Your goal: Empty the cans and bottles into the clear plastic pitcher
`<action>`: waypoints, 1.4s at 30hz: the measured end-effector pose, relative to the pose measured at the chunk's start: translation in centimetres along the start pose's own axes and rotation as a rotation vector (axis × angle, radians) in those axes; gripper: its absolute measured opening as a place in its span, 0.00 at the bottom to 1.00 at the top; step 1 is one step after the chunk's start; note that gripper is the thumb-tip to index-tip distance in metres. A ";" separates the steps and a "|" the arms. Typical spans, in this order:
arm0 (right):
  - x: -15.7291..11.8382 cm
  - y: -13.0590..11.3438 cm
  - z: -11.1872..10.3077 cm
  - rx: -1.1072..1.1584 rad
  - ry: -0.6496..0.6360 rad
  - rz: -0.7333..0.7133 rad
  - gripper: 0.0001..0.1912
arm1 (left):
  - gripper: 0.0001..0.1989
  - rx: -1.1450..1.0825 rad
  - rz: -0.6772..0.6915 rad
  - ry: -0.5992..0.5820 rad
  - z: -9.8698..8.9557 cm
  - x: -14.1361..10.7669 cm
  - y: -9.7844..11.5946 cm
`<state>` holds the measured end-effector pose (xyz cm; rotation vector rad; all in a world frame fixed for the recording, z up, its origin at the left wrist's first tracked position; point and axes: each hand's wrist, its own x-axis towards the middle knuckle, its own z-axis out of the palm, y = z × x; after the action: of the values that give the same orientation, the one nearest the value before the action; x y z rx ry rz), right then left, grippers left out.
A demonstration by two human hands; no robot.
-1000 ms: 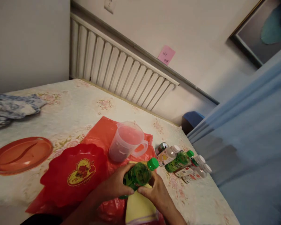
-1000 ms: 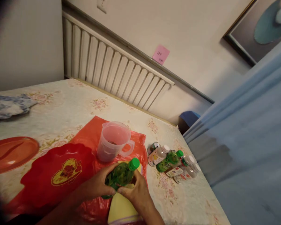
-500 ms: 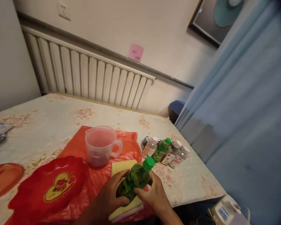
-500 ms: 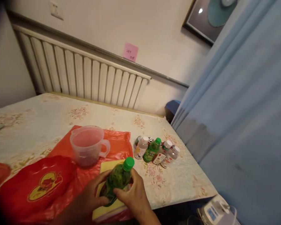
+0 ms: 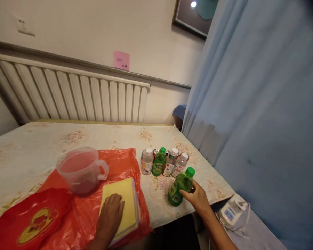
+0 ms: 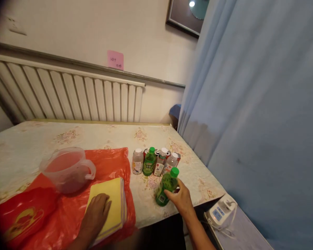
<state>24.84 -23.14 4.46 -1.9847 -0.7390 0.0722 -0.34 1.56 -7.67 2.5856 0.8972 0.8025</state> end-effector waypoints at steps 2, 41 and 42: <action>1.3 2.0 -1.5 -0.025 0.040 0.033 0.21 | 0.12 0.097 0.022 0.005 0.2 -0.1 0.3; 8.4 15.3 0.1 0.119 0.342 0.128 0.29 | 0.12 0.214 0.053 -0.003 1.2 -0.2 -0.4; 8.1 15.5 1.0 0.094 0.372 0.140 0.29 | 0.12 0.215 0.054 -0.005 1.3 -0.2 -0.4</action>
<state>38.31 -23.36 -6.69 -1.8856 -0.3501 -0.1722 0.07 1.65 -8.99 2.8060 0.9644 0.7496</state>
